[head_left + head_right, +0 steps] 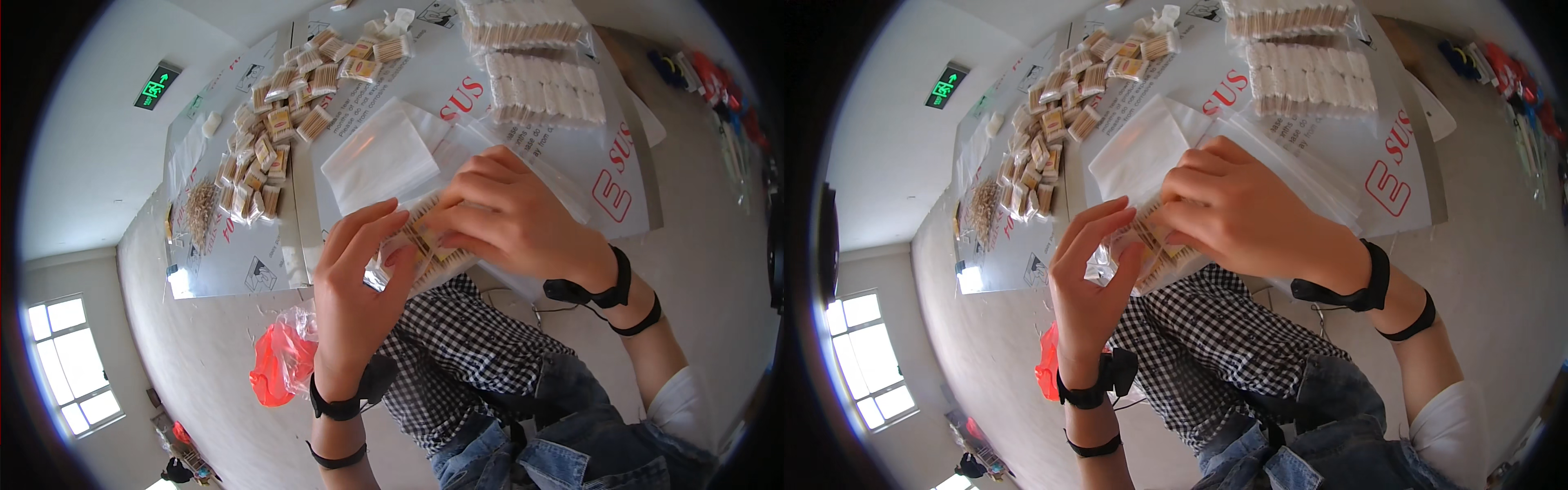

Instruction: Packing bundles of cotton swabs into plastic bags.

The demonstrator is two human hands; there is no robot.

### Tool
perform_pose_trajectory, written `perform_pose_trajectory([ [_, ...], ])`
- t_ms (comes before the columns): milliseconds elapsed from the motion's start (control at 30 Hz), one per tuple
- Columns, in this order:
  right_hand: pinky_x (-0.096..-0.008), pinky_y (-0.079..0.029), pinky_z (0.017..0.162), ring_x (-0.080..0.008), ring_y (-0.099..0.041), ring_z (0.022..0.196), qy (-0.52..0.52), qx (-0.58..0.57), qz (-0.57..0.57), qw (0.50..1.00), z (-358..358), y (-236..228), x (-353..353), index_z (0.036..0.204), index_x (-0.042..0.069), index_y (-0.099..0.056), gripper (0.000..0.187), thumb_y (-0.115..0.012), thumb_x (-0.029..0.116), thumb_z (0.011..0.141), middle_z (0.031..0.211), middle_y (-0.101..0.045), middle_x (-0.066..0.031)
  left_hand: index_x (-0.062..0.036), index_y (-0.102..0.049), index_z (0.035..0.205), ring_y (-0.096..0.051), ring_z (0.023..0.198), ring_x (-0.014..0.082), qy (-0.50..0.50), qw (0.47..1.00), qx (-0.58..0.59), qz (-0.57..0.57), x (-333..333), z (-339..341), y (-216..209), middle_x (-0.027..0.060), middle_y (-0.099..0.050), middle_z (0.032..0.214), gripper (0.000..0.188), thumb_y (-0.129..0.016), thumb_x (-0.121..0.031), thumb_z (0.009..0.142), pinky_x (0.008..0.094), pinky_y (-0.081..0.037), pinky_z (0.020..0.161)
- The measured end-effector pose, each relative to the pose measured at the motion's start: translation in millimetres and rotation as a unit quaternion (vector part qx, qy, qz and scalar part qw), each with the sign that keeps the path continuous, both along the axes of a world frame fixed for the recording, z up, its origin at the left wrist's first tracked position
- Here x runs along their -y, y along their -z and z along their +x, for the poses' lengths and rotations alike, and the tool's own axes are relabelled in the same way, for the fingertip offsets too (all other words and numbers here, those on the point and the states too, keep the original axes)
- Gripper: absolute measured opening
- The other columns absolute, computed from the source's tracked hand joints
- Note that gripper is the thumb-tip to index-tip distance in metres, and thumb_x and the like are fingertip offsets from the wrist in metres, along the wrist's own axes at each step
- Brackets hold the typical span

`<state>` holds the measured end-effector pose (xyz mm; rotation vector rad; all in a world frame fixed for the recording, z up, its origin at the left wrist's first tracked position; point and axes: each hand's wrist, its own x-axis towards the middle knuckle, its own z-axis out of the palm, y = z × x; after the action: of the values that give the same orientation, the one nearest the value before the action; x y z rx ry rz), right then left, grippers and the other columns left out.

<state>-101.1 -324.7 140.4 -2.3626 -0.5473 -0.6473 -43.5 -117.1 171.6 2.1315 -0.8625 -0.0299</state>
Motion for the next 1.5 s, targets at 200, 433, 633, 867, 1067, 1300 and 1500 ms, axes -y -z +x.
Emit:
perform_pose_trajectory([
  [200,-0.0316,-0.043,0.087,-0.0176,-0.055,0.084,-0.007,0.044,-0.089,0.995,3.2,6.9,-2.4,0.076,0.008,-0.06,0.009,-0.067,0.012,0.071,0.081,-0.053,-0.0008,-0.0013,-0.071,0.11,-0.065,0.109,0.0236,-0.01,0.994,-0.112,0.001,-1.5,1.7,1.1,0.0121,-0.067,0.119,0.033,-0.068,0.006,0.078,0.0332,-0.05,0.097],
  [433,-0.0338,-0.044,0.083,-0.0189,-0.056,0.08,0.0,0.095,-0.105,0.99,4.5,3.9,-2.1,0.076,0.005,-0.056,0.011,-0.065,0.01,0.071,0.081,-0.054,-0.003,-0.0014,-0.07,0.106,-0.065,0.104,0.0248,-0.007,0.996,-0.09,0.022,7.3,-0.8,11.6,0.011,-0.067,0.114,0.028,-0.066,0.006,0.08,0.0345,-0.051,0.091],
  [633,-0.0338,-0.044,0.081,-0.0187,-0.057,0.081,0.017,0.1,-0.101,0.99,3.8,6.3,2.2,0.077,0.006,-0.057,0.012,-0.067,0.011,0.071,0.084,-0.057,-0.0028,-0.0015,-0.069,0.103,-0.064,0.1,0.0266,0.004,1.0,-0.003,0.016,11.1,-5.7,17.9,0.0101,-0.066,0.108,0.025,-0.067,0.006,0.079,0.0359,-0.052,0.086],
  [867,-0.0325,-0.043,0.079,-0.018,-0.058,0.081,0.031,0.083,-0.088,0.992,4.3,7.7,2.8,0.078,0.008,-0.058,0.011,-0.067,0.011,0.073,0.086,-0.058,-0.0009,0.0,-0.067,0.099,-0.063,0.086,0.0278,0.006,0.996,0.042,-0.076,12.4,-6.8,11.5,0.0094,-0.067,0.096,0.028,-0.073,0.006,0.072,0.0354,-0.053,0.075],
  [1067,-0.0333,-0.043,0.078,-0.0182,-0.058,0.077,0.032,0.092,-0.067,0.993,2.8,9.1,1.6,0.082,0.007,-0.058,0.012,-0.066,0.01,0.074,0.086,-0.058,-0.0017,-0.0008,-0.072,0.1,-0.064,0.092,0.0252,0.021,0.997,0.069,0.012,18.3,-11.0,5.7,0.0094,-0.069,0.098,0.029,-0.079,0.001,0.072,0.0342,-0.053,0.077],
  [1300,-0.04,-0.042,0.082,-0.0232,-0.059,0.081,0.024,0.075,-0.052,0.996,-1.3,14.3,7.6,0.085,0.005,-0.059,0.014,-0.068,0.003,0.073,0.087,-0.059,-0.0057,-0.0012,-0.075,0.098,-0.062,0.081,0.023,-0.009,0.999,0.034,0.006,29.1,-13.3,9.9,0.0083,-0.066,0.088,0.026,-0.078,0.002,0.072,0.0323,-0.052,0.071],
  [1500,-0.0403,-0.042,0.083,-0.0237,-0.059,0.08,0.015,0.07,-0.041,0.997,-0.9,17.6,8.4,0.085,0.004,-0.059,0.014,-0.068,0.002,0.074,0.088,-0.059,-0.0067,-0.0015,-0.073,0.091,-0.061,0.076,0.0252,-0.008,0.999,0.042,-0.016,30.5,-9.9,16.2,0.0076,-0.063,0.082,0.021,-0.078,0.0,0.071,0.0353,-0.051,0.064],
])
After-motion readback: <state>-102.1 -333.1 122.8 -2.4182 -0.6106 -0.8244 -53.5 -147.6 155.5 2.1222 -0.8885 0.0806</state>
